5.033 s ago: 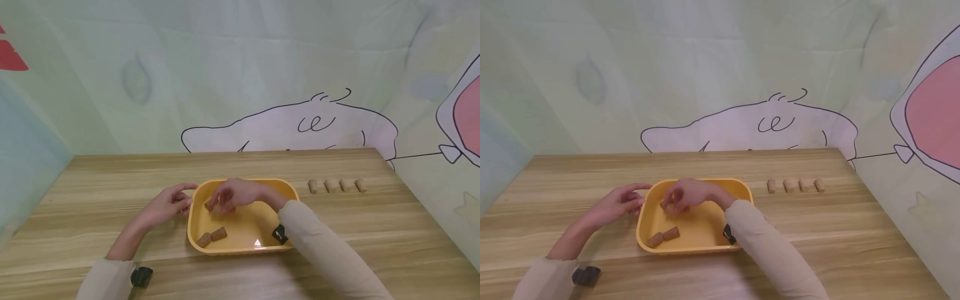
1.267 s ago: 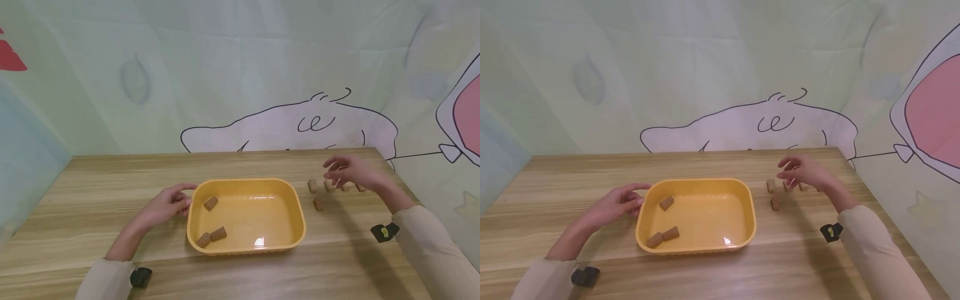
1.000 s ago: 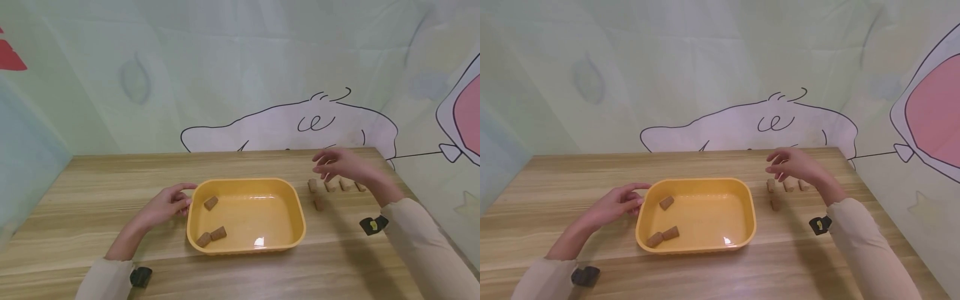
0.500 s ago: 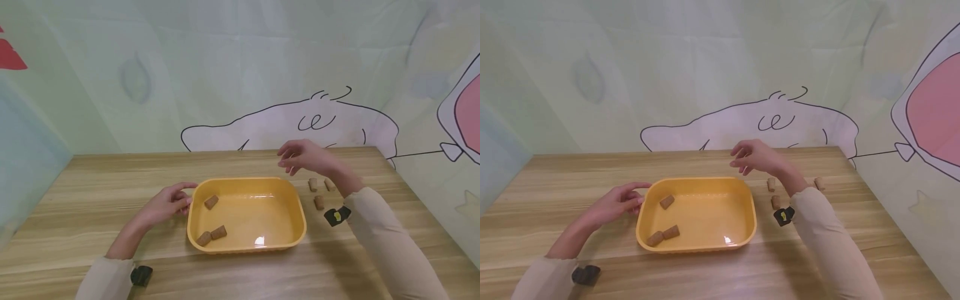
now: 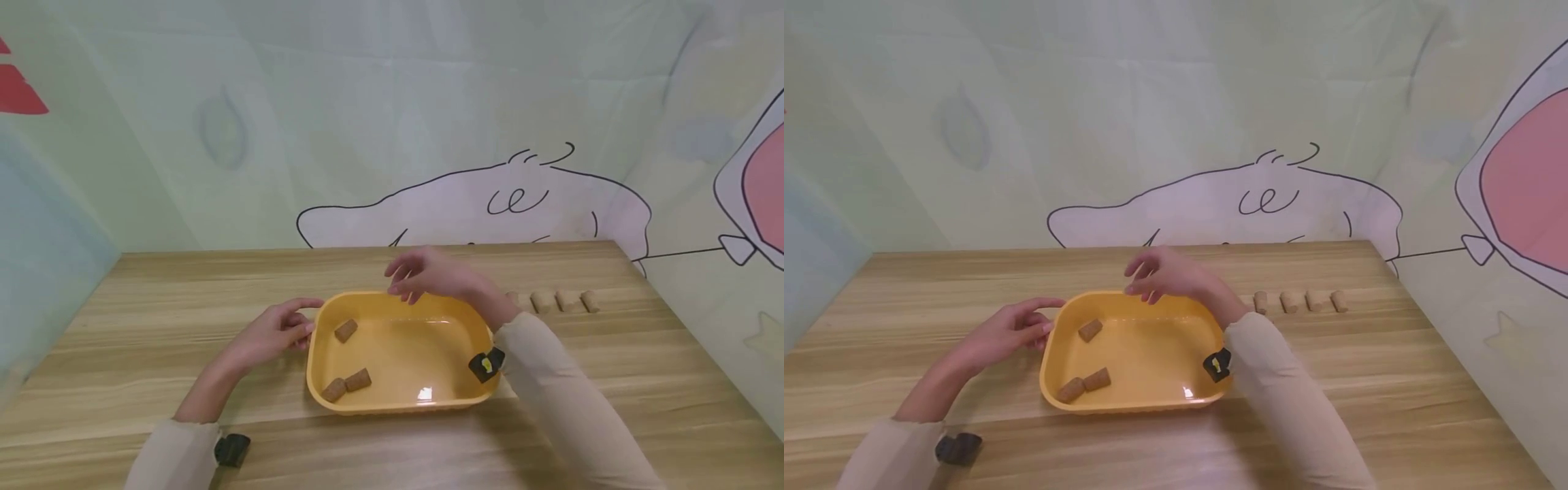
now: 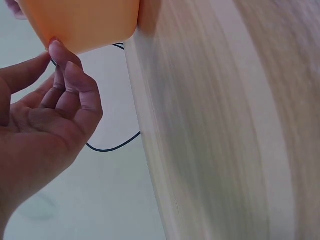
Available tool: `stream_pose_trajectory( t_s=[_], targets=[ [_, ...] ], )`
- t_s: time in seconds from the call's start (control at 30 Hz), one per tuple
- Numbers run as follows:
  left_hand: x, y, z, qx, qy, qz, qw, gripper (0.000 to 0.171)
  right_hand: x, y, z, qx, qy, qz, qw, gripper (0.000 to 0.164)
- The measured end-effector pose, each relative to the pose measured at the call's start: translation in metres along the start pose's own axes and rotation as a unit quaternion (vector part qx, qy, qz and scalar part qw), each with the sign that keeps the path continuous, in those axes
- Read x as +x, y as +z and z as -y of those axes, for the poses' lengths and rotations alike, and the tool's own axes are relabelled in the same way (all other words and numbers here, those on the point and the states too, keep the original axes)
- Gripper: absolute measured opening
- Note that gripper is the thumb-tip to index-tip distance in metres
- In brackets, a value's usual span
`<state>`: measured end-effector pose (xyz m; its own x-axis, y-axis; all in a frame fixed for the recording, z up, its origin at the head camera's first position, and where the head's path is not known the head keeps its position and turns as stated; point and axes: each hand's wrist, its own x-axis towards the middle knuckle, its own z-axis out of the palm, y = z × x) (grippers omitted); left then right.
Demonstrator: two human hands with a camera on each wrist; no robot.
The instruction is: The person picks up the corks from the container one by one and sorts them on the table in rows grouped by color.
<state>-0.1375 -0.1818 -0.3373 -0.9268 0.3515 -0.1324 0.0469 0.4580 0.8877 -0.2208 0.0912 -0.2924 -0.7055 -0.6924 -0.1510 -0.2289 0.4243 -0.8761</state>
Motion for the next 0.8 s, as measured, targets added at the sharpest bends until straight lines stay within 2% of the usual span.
stream_pose_trajectory(
  t_s=[0.2,0.4,0.5,0.8],
  targets=[
    [0.001,0.000,0.002,-0.001,0.001,0.003,1.0000,0.041,0.017,0.029,-0.004,-0.025,-0.027,0.093,0.995,0.034],
    [0.000,-0.001,0.001,-0.007,0.003,0.006,1.0000,0.041,0.026,0.050,-0.011,-0.040,-0.047,0.199,0.978,0.032],
    [0.001,-0.001,0.001,-0.005,0.002,0.005,1.0000,0.041,0.028,0.056,-0.013,-0.045,-0.052,0.239,0.969,0.030],
    [0.001,-0.001,0.001,0.001,-0.002,0.001,1.0000,0.041,0.031,0.071,-0.019,-0.101,-0.062,0.265,0.957,0.023]
  ],
)
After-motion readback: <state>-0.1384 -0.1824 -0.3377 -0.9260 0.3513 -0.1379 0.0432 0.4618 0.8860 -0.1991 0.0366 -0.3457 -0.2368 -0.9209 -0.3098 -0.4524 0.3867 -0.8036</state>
